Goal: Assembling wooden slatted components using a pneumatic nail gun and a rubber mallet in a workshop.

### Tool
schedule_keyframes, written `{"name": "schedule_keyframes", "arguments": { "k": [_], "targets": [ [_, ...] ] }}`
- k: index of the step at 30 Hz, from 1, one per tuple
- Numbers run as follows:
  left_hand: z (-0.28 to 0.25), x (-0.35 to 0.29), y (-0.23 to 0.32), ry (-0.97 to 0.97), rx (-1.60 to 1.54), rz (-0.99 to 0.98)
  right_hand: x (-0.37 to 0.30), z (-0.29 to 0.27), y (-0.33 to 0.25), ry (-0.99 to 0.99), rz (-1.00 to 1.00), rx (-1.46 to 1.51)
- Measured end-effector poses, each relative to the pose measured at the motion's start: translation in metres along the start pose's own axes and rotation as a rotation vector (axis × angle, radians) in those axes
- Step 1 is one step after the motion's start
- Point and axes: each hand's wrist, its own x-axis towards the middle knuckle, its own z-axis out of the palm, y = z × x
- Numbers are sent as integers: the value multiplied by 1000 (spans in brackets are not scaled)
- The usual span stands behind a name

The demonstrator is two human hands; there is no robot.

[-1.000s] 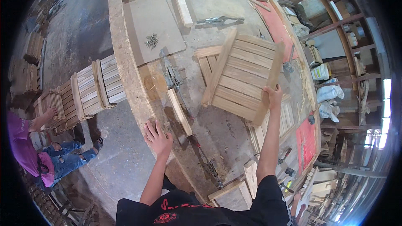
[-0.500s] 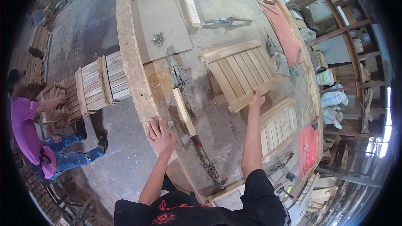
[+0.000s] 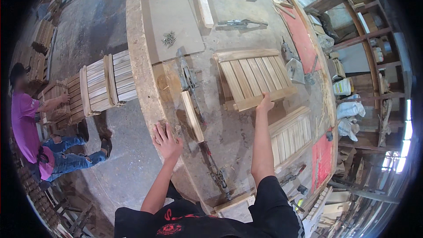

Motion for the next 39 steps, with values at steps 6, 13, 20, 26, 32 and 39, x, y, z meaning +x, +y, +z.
{"name": "schedule_keyframes", "arguments": {
  "k": [6,13,20,26,32,39],
  "targets": [
    [3,-1,1,12,14,-3,-19,0,-48,-68,106,-605],
    [3,2,3,34,0,-1,-64,-29,-47,-754,-1097,-1473],
    [0,-4,-14,3,25,-80,-73,0,-28,-1277,-1218,-1469],
    [6,1,3,-91,-102,-55,-37,-19,-23,-1162,-1231,-1566],
    [10,0,-8,-69,-10,-70,-54,-3,-24,-1181,-1160,-1529],
    [8,4,-7,-18,-9,-46,-76,1,-37,-1186,-1141,-1574]
  ]
}}
